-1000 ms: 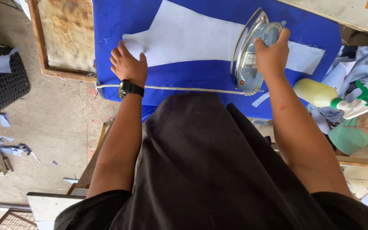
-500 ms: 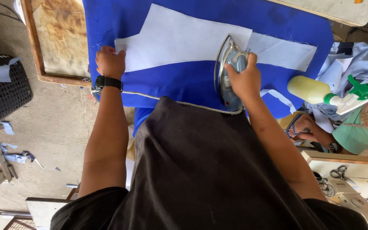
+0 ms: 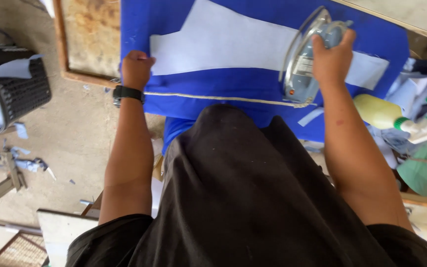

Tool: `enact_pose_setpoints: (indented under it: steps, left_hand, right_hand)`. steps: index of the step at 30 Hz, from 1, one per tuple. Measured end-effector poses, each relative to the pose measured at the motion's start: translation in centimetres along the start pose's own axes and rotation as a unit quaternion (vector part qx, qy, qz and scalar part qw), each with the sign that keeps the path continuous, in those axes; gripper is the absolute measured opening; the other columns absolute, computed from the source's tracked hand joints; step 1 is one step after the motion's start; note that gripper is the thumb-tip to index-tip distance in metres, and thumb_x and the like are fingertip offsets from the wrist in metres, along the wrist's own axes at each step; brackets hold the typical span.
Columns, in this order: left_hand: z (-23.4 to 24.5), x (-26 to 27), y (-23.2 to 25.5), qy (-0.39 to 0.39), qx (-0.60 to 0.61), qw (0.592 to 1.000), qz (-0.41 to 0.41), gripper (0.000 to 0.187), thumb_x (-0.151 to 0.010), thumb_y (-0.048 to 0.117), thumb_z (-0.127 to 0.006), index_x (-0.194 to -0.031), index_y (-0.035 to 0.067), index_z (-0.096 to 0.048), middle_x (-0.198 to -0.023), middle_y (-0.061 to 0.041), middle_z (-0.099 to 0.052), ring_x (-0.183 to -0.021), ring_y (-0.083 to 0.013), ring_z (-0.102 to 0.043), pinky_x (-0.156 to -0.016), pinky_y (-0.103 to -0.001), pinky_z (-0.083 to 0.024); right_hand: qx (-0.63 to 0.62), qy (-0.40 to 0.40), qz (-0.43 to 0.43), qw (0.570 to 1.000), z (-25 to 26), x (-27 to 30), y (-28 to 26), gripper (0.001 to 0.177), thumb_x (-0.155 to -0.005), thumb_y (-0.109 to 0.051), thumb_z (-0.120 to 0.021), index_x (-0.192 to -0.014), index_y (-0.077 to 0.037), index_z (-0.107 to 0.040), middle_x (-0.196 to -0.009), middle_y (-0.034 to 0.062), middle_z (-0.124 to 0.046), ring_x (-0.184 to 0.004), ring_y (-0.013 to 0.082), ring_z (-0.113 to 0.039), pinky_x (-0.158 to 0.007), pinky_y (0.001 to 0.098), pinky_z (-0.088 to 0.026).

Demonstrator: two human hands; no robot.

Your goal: The person irons a white fabric piece on a blue-covered table using a steam iron. They smooth the fabric with their hands, move the iron back and forth, and flip the fabric to iron the other side.

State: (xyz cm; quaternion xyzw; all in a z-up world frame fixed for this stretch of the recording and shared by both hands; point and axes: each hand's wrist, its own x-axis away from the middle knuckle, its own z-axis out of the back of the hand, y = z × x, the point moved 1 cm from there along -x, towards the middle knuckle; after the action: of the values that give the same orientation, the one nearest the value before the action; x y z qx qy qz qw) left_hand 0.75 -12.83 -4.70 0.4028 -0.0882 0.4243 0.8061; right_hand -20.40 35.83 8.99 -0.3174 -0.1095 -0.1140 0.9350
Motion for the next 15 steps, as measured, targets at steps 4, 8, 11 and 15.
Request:
enact_pose_setpoints:
  steps: [4,8,11,15]
  left_hand:
    - [0.3,3.1,0.6,0.144,-0.087,0.983,-0.074,0.033,-0.081,0.030,-0.075,-0.107,0.014,-0.064,-0.089,-0.006,-0.069,-0.091,-0.0314,-0.064,-0.074,-0.049,-0.051]
    - [-0.5,9.1,3.4,0.101,-0.094,0.961,-0.241,0.020,-0.095,0.027,-0.075,-0.097,0.009,-0.068,-0.081,-0.004,-0.072,-0.066,-0.0216,-0.066,-0.052,-0.037,-0.051]
    - [1.1,13.1,3.4,-0.068,-0.195,0.955,-0.214,0.051,-0.095,0.063,-0.060,-0.088,0.015,-0.071,-0.084,0.000,-0.073,-0.074,-0.0270,-0.068,-0.081,-0.048,-0.044]
    - [2.5,15.7,-1.0,-0.136,-0.308,0.916,-0.220,0.062,-0.087,0.075,-0.058,-0.092,0.015,-0.072,-0.098,-0.004,-0.072,-0.096,-0.0285,-0.066,-0.096,-0.053,-0.041]
  right_hand:
    - [-0.007,0.026,0.031,0.999,0.0,-0.1,-0.2,0.049,-0.095,-0.038,-0.077,-0.122,-0.012,-0.047,-0.109,0.0107,-0.072,-0.087,0.0288,-0.073,-0.070,0.0425,-0.057]
    - [-0.013,0.019,0.040,0.999,0.5,0.3,-0.7,0.043,-0.100,-0.038,-0.075,-0.115,-0.012,-0.044,-0.103,0.0074,-0.067,-0.080,0.0252,-0.066,-0.064,0.0425,-0.053]
    - [-0.027,0.024,0.051,0.998,0.4,0.4,-0.6,0.039,-0.100,-0.034,-0.076,-0.109,-0.014,-0.045,-0.101,0.0052,-0.066,-0.079,0.0229,-0.064,-0.064,0.0413,-0.053]
    - [-0.034,0.021,0.042,0.998,0.2,0.2,-0.6,0.039,-0.101,-0.032,-0.076,-0.111,-0.013,-0.044,-0.103,0.0073,-0.065,-0.080,0.0235,-0.064,-0.063,0.0420,-0.053]
